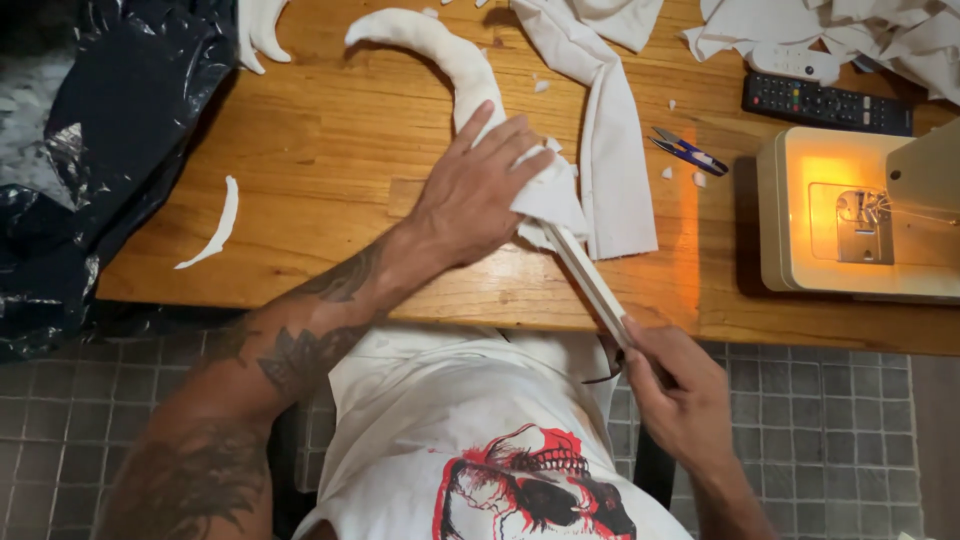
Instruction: The person manipulates a white fabric tube, folding and shaping it by hand on a wooden table. They then reach into a black trash bag to retrieve white fluffy stuffing material and insert it into the fabric tube to fill it out.
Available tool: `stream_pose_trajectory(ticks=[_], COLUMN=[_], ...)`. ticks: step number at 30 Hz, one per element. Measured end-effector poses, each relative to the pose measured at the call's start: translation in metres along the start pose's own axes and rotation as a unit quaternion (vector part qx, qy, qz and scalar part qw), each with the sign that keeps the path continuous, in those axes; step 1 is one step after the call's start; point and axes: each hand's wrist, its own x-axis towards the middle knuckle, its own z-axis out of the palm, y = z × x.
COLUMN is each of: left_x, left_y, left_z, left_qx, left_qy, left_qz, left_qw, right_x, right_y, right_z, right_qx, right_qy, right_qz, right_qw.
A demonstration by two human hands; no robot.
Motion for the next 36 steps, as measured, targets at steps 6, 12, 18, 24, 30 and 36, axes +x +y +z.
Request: stream_pose_trajectory(ticks=[6, 12, 18, 24, 30, 36], left_x=[0.005, -0.009, -0.012, -0.005, 0.012, -0.004], left_y=[0.017, 0.04, 0.058, 0.039, -0.014, -0.006], left_z=[-0.014, 0.019, 0.012, 0.012, -0.012, -0.002], left_qx=[-0.051, -0.122, -0.235, -0.128, 0.006, -0.028], left_qy=[-0.074, 0.049, 0.061, -0.012, -0.037, 0.022], left_qz=[-0.044, 0.102, 0.065, 0.087, -0.009, 0.033], left_qw=[0.995, 0.986, 0.968, 0.988, 0.999, 0.999], right_x=[-0.018, -0.002, 0.009, 0.016, 0.004, 0.001], right_y=[0.008, 0.003, 0.004, -0.002, -0.018, -0.009], right_z=[-0.014, 0.017, 0.03, 0.035, 0.008, 0.007], right_qx=[-0.052, -0.082, -0.054, -0.057, -0.1, -0.098], right_qy=[-0.01, 0.012, -0.002, -0.001, 0.002, -0.007], right_qz=[-0.037, -0.087, -0.068, -0.061, -0.044, -0.043], right_qw=[0.998, 0.993, 0.996, 0.996, 0.994, 0.994])
